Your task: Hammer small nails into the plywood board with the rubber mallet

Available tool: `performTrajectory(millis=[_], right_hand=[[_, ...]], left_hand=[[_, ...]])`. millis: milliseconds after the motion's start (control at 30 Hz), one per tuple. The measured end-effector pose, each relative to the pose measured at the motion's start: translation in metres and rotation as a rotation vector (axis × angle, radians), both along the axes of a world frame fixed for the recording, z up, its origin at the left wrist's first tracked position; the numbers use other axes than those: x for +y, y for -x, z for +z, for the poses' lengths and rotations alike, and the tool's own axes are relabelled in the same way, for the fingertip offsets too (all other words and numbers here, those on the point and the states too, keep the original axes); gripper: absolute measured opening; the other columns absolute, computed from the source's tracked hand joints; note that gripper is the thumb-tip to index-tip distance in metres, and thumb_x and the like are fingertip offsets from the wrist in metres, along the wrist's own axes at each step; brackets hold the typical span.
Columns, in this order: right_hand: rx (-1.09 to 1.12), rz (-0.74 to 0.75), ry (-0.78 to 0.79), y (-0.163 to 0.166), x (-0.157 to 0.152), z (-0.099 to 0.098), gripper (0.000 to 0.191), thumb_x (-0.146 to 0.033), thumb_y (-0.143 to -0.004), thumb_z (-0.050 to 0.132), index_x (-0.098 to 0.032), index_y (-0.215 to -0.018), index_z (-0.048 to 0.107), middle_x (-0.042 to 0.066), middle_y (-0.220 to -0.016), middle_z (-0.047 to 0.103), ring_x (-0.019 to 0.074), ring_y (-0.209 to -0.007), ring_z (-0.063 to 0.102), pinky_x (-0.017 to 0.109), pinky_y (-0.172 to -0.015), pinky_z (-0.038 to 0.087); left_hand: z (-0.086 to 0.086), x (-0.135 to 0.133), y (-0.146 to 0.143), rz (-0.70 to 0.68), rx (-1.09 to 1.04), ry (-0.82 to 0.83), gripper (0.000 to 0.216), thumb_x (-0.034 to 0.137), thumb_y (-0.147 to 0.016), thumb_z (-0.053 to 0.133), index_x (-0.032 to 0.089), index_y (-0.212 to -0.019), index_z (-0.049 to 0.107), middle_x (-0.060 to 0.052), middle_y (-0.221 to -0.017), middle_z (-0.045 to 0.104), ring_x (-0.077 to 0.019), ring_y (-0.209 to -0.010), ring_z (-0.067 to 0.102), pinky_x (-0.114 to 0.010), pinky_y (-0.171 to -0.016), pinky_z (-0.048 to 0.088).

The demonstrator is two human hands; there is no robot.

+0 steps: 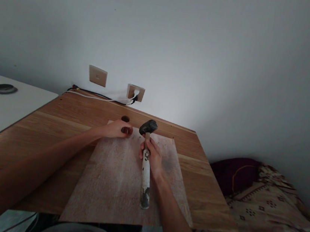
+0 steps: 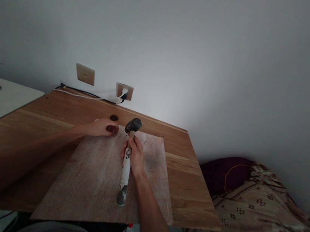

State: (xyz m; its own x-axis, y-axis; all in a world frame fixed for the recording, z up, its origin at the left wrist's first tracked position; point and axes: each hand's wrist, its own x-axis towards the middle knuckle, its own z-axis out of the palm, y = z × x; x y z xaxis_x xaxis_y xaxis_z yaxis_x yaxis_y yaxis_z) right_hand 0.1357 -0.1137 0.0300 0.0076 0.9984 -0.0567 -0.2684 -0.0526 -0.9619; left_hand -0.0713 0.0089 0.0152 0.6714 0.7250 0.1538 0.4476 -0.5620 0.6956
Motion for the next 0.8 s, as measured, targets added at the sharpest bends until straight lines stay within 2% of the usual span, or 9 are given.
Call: performTrajectory(millis=[167,267,367,500,633,800], right_hand=[[-0.076,0.134,-0.029,0.006,-0.001,-0.008,0.039,-0.059,-0.082,0.067,-0.022,-0.085,0.055,-0.007,-0.055,0.054,0.0094,-0.038,0.046,0.021,-0.036,0.032],[-0.096,0.17,-0.071,0.008,-0.003,-0.008,0.04,-0.061,-0.085,0.065,-0.022,-0.087,0.054,-0.007,-0.059,0.055,0.0083,-0.038,0.047,0.021,-0.037,0.034],[-0.078,0.177,-0.079,0.01,-0.004,-0.006,0.04,-0.06,-0.083,0.067,-0.022,-0.092,0.055,-0.007,-0.068,0.057,0.0073,-0.04,0.049,0.02,-0.037,0.035],[-0.095,0.218,-0.076,0.013,-0.004,-0.008,0.04,-0.061,-0.084,0.065,-0.023,-0.088,0.053,-0.007,-0.068,0.056,0.0073,-0.04,0.049,0.021,-0.037,0.035],[-0.104,0.237,-0.081,0.015,-0.003,-0.012,0.041,-0.061,-0.083,0.065,-0.023,-0.094,0.055,-0.007,-0.07,0.057,0.0078,-0.04,0.049,0.021,-0.037,0.036],[-0.117,0.279,-0.049,0.014,-0.001,-0.013,0.041,-0.061,-0.08,0.068,-0.023,-0.086,0.054,-0.007,-0.069,0.057,0.0067,-0.038,0.048,0.02,-0.035,0.034]], left_hand=[[-0.001,-0.001,0.001,0.018,-0.044,-0.006,0.017,0.029,-0.078,0.066,0.017,-0.089,0.069,-0.002,-0.081,0.07,-0.0167,-0.073,0.064,-0.024,-0.068,0.046],[-0.002,-0.002,0.001,0.048,-0.019,-0.01,0.019,0.027,-0.078,0.064,0.016,-0.093,0.069,-0.003,-0.082,0.071,-0.0174,-0.074,0.065,-0.024,-0.067,0.046],[-0.005,-0.002,0.0,0.062,-0.013,-0.022,0.018,0.027,-0.078,0.064,0.016,-0.091,0.07,-0.004,-0.082,0.071,-0.0179,-0.074,0.065,-0.024,-0.067,0.045],[-0.003,-0.002,0.0,0.06,0.009,-0.032,0.021,0.03,-0.078,0.066,0.017,-0.093,0.071,-0.003,-0.081,0.071,-0.0175,-0.073,0.065,-0.023,-0.066,0.045],[0.001,-0.003,0.0,0.085,-0.002,-0.018,0.029,0.032,-0.076,0.069,0.017,-0.101,0.07,-0.003,-0.084,0.073,-0.0187,-0.073,0.067,-0.024,-0.065,0.046],[-0.003,-0.002,0.001,0.116,-0.021,-0.018,0.041,0.029,-0.072,0.07,0.017,-0.111,0.069,-0.005,-0.096,0.076,-0.0223,-0.083,0.07,-0.026,-0.07,0.049]])
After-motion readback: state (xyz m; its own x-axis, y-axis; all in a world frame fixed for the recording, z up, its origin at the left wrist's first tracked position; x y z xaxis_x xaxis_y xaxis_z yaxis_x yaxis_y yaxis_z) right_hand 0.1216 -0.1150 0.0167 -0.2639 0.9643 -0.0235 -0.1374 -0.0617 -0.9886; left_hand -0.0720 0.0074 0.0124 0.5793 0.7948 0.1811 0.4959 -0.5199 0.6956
